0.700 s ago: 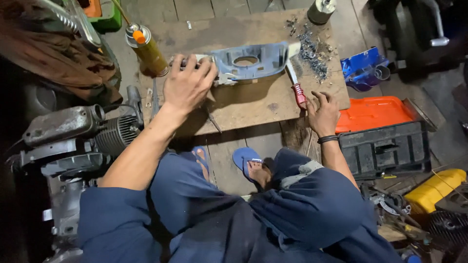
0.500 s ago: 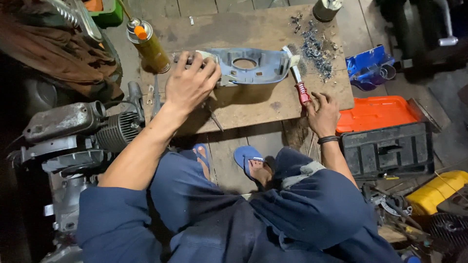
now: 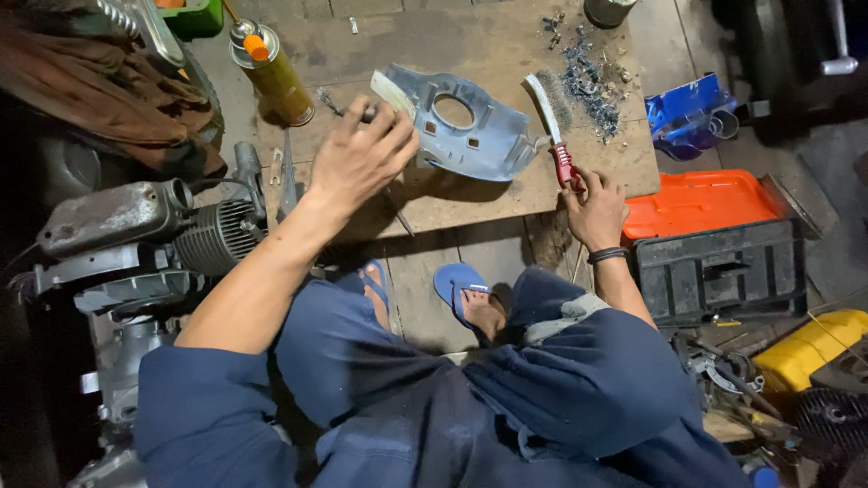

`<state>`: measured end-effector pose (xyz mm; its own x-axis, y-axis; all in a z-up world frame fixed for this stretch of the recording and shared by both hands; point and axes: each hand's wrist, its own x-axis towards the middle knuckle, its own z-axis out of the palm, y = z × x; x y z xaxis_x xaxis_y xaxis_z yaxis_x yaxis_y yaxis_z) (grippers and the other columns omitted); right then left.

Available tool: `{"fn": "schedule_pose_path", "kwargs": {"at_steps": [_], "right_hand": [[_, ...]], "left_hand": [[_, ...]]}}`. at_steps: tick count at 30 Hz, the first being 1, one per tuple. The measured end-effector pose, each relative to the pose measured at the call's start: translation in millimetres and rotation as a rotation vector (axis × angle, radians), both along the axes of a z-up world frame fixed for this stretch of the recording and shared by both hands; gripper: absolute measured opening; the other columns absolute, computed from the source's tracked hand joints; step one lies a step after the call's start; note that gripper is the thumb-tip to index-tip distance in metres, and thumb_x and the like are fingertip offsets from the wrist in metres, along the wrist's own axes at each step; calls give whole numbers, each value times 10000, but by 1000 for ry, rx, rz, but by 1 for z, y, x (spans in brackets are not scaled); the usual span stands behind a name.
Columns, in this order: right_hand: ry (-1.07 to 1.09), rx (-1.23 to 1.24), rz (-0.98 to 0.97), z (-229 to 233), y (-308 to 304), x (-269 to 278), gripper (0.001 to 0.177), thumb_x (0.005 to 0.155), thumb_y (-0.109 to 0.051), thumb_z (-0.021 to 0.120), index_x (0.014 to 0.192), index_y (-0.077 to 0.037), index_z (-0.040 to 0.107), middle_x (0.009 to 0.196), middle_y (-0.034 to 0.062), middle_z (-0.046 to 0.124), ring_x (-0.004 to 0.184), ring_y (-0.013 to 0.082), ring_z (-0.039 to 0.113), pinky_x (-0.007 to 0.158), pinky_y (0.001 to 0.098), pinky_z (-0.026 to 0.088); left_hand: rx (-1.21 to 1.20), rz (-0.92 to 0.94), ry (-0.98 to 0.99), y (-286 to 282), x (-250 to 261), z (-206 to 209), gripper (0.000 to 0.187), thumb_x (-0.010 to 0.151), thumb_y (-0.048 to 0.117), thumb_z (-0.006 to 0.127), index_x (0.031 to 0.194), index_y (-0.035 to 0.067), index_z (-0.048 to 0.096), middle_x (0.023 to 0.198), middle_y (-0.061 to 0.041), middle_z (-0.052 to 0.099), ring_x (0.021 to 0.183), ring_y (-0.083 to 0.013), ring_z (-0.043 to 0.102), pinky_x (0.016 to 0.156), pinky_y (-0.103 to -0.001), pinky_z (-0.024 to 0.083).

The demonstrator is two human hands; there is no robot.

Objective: The person sits on the floor and cleans a white metal part using a wire brush and a chisel. They scrape the surface to remove debris and then wipe the part with their hand.

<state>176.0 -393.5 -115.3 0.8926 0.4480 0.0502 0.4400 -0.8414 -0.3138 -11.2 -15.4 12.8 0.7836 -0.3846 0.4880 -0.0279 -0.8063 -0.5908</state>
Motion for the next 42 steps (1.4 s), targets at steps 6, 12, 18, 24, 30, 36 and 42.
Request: {"fn": "schedule_pose_path", "kwargs": {"at_steps": [6, 12, 18, 24, 30, 36, 42], "right_hand": [[37, -11, 9, 2, 1, -4, 489, 959, -348, 709, 1423, -233, 602, 1294, 182, 601, 1216, 428, 537, 890, 708, 486], [89, -26, -6, 3, 3, 1, 510, 952, -375, 652, 1443, -266, 568, 1316, 142, 585, 1192, 414, 458, 794, 674, 430], [100, -43, -38, 3, 2, -3, 529, 949, -404, 710, 1437, -247, 578, 1340, 168, 592, 1275, 410, 500, 925, 744, 447], [97, -52, -42, -4, -1, 1, 524, 953, -411, 697, 1442, -271, 575, 1326, 145, 594, 1271, 392, 505, 921, 735, 453], [51, -53, -50, 1, 3, -1, 513, 924, -349, 731, 1406, -220, 612, 1299, 183, 610, 1237, 426, 531, 885, 745, 462], [65, -45, -72, 8, 8, -8, 514, 927, -342, 725, 1411, -223, 599, 1324, 177, 596, 1251, 422, 515, 896, 759, 450], [39, -66, -89, 0, 7, -7, 497, 923, -355, 725, 1377, -200, 598, 1325, 169, 584, 1253, 419, 505, 893, 751, 447]], "left_hand": [[-42, -70, -6, 2, -3, -11, 52, 911, 138, 664, 901, 171, 703, 945, -76, 582, 964, -277, 580, 951, -457, 413], [43, 78, -52, 9, -1, 7, 150, 901, 266, 773, 1015, 276, 675, 996, 103, 678, 976, -143, 579, 968, -370, 356], [-270, 200, -33, 1, 1, 5, 173, 802, 206, 678, 970, 232, 710, 934, -12, 625, 908, -250, 596, 841, -462, 418], [-1311, 563, 447, 5, 10, -19, 458, 696, 316, 788, 1071, 76, 681, 1066, -174, 645, 1078, -450, 650, 871, -607, 509], [-1678, 695, 586, 8, 16, -21, 463, 689, 343, 783, 1076, 88, 761, 1001, -160, 758, 1070, -368, 714, 903, -463, 544], [-1740, 743, 660, -10, 11, -23, 462, 719, 362, 754, 1066, 57, 774, 961, -168, 777, 1019, -355, 742, 877, -429, 559], [-1767, 776, 697, -4, 20, -56, 530, 703, 424, 747, 1126, 107, 771, 1050, -136, 775, 1100, -317, 716, 928, -449, 551]]}}
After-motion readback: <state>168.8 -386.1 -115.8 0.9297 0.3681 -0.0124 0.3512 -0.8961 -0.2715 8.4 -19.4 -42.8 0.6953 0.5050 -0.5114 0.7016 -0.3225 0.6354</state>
